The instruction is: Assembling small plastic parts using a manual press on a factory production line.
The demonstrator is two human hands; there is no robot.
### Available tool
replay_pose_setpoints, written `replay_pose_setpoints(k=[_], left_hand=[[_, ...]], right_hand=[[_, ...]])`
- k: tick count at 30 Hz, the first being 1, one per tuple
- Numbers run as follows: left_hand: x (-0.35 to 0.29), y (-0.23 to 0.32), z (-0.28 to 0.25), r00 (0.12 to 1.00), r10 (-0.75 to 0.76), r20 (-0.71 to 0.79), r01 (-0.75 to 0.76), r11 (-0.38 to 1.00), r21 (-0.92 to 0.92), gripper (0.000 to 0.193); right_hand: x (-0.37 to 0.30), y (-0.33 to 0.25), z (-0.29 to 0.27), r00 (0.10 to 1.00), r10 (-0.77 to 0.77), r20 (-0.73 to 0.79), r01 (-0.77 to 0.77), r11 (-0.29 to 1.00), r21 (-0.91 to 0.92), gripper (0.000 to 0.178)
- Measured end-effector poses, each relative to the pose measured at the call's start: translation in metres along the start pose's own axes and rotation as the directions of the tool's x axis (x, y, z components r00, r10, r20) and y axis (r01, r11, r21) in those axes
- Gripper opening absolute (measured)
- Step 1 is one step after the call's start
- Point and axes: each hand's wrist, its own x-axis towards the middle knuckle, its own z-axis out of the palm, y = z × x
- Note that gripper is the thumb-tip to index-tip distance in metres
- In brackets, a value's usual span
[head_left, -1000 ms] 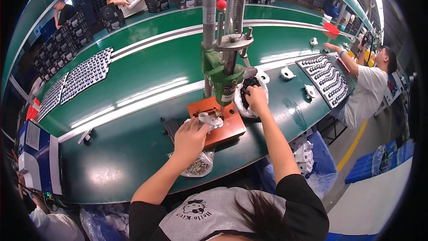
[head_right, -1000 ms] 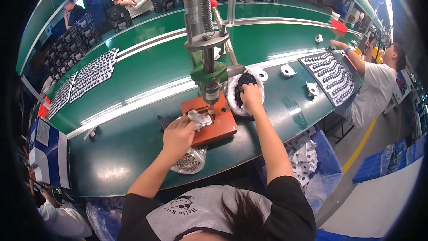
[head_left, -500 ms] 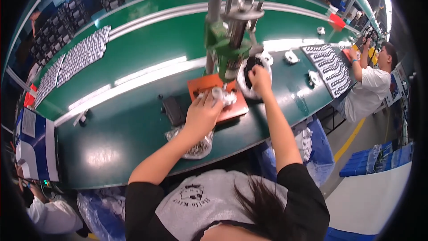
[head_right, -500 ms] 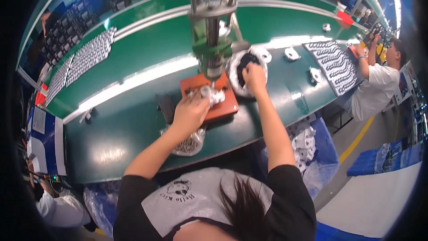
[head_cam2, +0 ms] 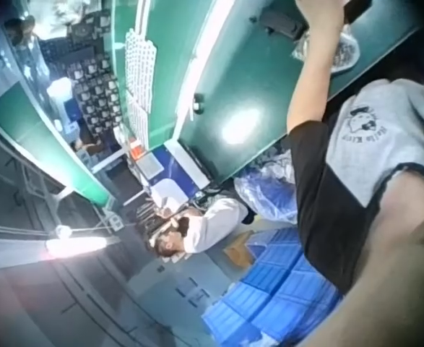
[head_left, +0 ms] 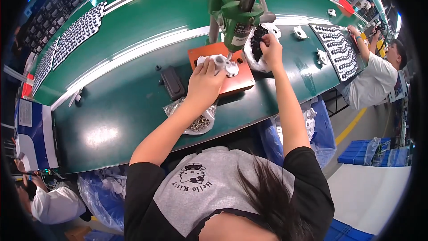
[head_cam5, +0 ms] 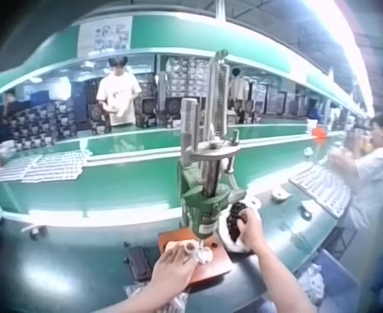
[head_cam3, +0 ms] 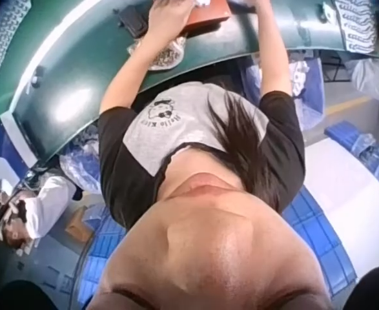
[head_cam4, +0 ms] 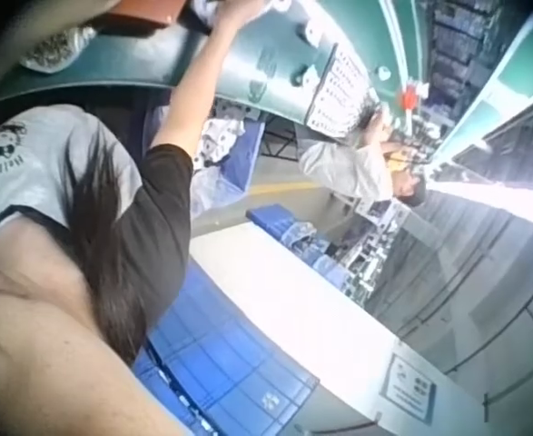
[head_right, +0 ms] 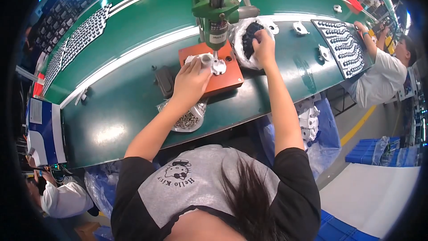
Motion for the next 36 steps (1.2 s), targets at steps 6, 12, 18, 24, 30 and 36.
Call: replay_pose_setpoints(k=[6, 12, 18, 24, 30, 36], left_hand=[[-0.012, -0.007, -0.005, 1.0, -0.014, 0.008, 0.014, 0.996, -0.085, 0.021], [-0.004, -0.016, -0.017, 0.994, 0.007, 0.11, 0.006, 0.994, -0.113, 0.026], [-0.002, -0.03, -0.014, 0.984, 0.091, 0.15, -0.073, 0.99, -0.119, 0.028], [-0.001, -0.035, -0.015, 0.981, 0.073, 0.182, -0.05, 0.991, -0.128, 0.027], [-0.003, -0.037, -0.011, 0.985, 0.093, 0.145, -0.077, 0.99, -0.115, 0.026], [0.007, -0.042, -0.027, 0.941, 0.047, 0.335, -0.001, 0.991, -0.137, 0.021]], right_hand=[[-0.011, -0.049, -0.02, 0.969, 0.092, 0.231, -0.216, 0.77, 0.6, 0.018], [-0.033, -0.095, 0.005, 0.861, -0.045, 0.506, -0.213, 0.872, 0.44, 0.018], [-0.035, -0.106, -0.004, 0.81, -0.169, 0.561, -0.101, 0.903, 0.417, 0.02], [-0.027, -0.087, 0.006, 0.739, -0.044, 0.672, -0.155, 0.96, 0.233, 0.02], [-0.038, -0.117, -0.003, 0.859, -0.205, 0.469, 0.193, 0.978, 0.075, 0.044], [-0.09, -0.159, -0.027, 0.875, -0.312, 0.37, 0.314, 0.948, 0.056, 0.027]])
